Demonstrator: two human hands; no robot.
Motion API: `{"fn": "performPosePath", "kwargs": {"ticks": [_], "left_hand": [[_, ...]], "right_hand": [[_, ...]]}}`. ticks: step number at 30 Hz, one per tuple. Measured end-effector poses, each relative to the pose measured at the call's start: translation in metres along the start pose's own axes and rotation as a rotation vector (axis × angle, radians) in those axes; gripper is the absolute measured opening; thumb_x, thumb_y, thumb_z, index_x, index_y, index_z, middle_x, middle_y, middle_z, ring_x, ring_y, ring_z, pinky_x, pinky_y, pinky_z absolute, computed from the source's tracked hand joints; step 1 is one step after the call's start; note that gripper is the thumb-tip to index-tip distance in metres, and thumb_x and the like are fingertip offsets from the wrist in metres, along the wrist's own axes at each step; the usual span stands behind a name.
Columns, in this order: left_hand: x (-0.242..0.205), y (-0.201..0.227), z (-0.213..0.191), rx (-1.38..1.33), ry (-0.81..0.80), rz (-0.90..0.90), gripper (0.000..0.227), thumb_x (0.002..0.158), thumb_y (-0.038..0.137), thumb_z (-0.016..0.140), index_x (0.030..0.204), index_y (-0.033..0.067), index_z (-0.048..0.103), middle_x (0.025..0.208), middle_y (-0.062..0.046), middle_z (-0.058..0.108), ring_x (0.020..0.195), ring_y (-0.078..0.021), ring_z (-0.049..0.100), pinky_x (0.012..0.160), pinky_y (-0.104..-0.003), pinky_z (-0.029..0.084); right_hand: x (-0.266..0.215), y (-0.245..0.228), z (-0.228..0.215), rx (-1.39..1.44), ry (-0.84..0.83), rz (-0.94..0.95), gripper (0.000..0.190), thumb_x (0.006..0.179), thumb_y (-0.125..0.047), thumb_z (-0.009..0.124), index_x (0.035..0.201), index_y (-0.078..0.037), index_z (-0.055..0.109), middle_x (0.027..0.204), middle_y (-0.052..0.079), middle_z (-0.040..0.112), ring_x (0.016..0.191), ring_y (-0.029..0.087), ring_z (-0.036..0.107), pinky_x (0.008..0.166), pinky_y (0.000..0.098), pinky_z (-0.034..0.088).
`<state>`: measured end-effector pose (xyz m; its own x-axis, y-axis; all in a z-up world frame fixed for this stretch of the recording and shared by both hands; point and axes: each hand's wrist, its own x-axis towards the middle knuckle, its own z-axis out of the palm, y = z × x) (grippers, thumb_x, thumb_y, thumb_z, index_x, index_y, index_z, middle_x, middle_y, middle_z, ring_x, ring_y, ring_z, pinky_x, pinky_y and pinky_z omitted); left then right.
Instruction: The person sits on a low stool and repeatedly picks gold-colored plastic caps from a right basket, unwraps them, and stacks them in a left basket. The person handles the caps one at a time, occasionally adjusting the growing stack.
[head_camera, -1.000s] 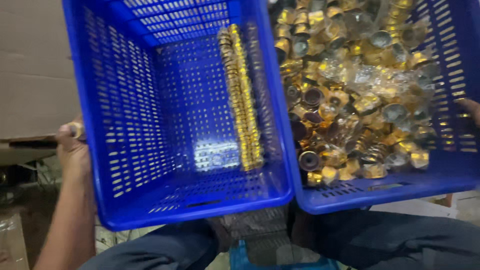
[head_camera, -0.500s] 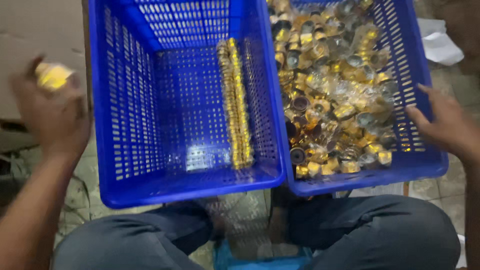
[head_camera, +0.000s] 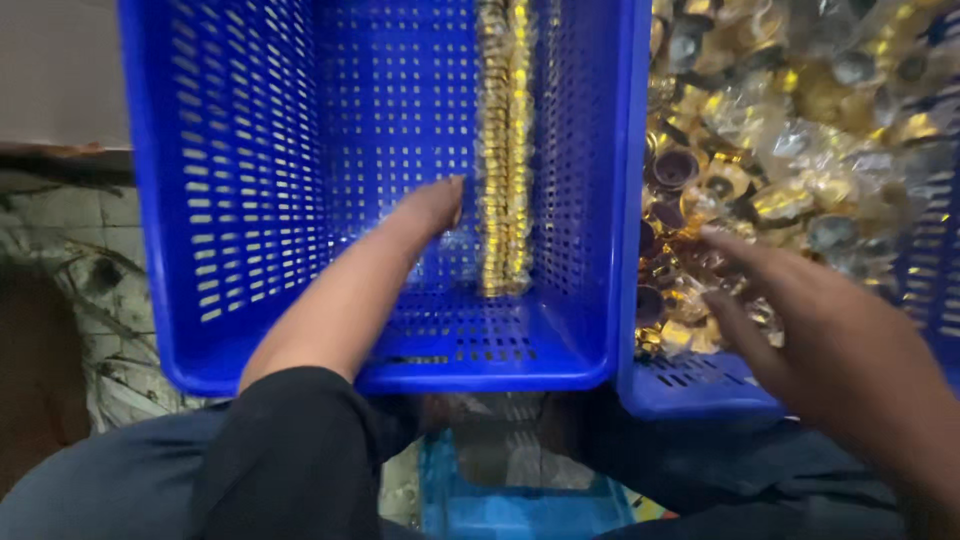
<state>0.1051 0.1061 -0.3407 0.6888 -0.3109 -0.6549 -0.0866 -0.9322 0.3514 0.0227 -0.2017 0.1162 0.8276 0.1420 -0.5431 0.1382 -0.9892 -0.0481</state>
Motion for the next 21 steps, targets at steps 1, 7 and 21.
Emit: {"fn": "performPosePath", "kwargs": {"ticks": [1,7,21], "left_hand": [[0.014,-0.017,0.045,0.004,-0.019,0.005,0.035,0.092,0.01,0.053,0.126,0.0026,0.052,0.121,-0.026,0.069,0.106,-0.0493,0.069,0.088,-0.058,0.056],[0.014,-0.051,0.134,-0.127,0.089,0.073,0.031,0.084,0.017,0.072,0.107,0.003,0.058,0.098,-0.024,0.07,0.089,-0.0491,0.071,0.075,-0.056,0.057],[-0.031,-0.03,0.125,-0.285,-0.163,0.319,0.024,0.075,0.041,0.086,0.075,0.0241,0.069,0.077,0.003,0.072,0.074,-0.014,0.065,0.066,-0.039,0.045]], "right_hand": [[0.003,0.002,0.003,0.01,-0.015,0.01,0.058,0.094,-0.033,0.061,0.151,-0.033,0.052,0.105,0.0,0.079,0.078,0.018,0.08,0.062,0.0433,0.074],[0.012,0.025,0.026,-0.048,0.009,0.005,0.066,0.088,-0.039,0.066,0.152,-0.039,0.052,0.124,-0.004,0.073,0.101,0.028,0.074,0.065,0.0476,0.06],[0.026,0.014,0.005,0.02,-0.226,0.12,0.063,0.095,-0.041,0.057,0.156,-0.038,0.045,0.11,-0.003,0.077,0.098,0.018,0.075,0.078,0.0425,0.061]]}}
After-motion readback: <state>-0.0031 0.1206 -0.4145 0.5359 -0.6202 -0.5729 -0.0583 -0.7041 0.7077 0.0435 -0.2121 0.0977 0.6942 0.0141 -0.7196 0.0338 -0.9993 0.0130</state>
